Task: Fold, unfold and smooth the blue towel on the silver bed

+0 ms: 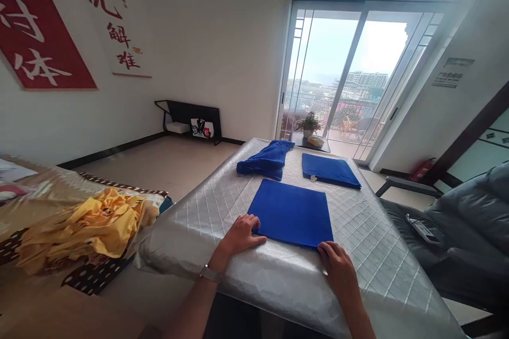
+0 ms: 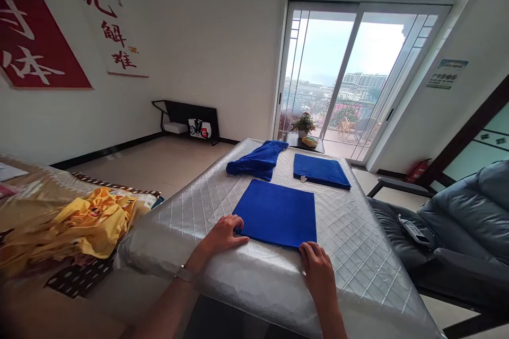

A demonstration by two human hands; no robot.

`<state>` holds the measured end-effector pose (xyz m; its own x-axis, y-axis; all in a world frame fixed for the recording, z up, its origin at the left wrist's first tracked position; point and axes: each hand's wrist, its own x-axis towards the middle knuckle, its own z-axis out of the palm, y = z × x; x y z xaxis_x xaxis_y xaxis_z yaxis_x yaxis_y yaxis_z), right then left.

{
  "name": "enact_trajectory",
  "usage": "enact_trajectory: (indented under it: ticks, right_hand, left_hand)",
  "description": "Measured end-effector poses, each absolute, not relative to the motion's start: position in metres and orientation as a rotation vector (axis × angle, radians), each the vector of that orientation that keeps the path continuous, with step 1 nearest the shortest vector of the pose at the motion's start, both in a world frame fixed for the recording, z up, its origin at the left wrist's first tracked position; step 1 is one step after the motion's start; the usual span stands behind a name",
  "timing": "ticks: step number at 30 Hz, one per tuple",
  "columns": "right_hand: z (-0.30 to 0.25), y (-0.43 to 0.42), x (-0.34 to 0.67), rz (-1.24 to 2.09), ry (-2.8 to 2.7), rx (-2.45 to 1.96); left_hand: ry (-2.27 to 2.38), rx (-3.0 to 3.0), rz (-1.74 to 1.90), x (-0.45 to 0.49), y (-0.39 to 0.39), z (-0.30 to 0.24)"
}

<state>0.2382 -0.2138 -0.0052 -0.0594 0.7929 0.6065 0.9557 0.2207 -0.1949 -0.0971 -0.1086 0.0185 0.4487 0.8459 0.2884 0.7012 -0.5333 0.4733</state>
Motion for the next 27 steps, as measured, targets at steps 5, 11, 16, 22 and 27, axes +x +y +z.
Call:
enact_trajectory:
  ticks: [5, 11, 16, 22, 27]
  right_hand:
    - [-0.0081, -0.2199, 0.2333, -0.445, -1.839, -1.669]
    - [-0.0068, -0.2231, 0.2341, -0.503, -1.85, -1.651]
    - [-0.0077, -0.2205, 0.2358, -0.475, -1.843, -1.582]
    - [-0.0149, -0.2165, 0.2365, -0.512, -1.793, -1.486]
    - [-0.0085, -0.2163, 0.2416, -0.491, -1.843, -1.466]
  left_hand:
    - [1.346, 2.434, 0.736, -0.0961, -0.1089, 0.0161]
    - [1.356, 2.504, 0.77, -0.0939, -0.111, 0.0142]
    - [1.361, 2.526, 0.801, -0.0931, -0.1138, 0.0175]
    - [1.353, 2.525, 0.828, -0.0938, -0.1137, 0.0154]
    - [1.362, 2.487, 0.822, -0.0952, -0.1145, 0.015]
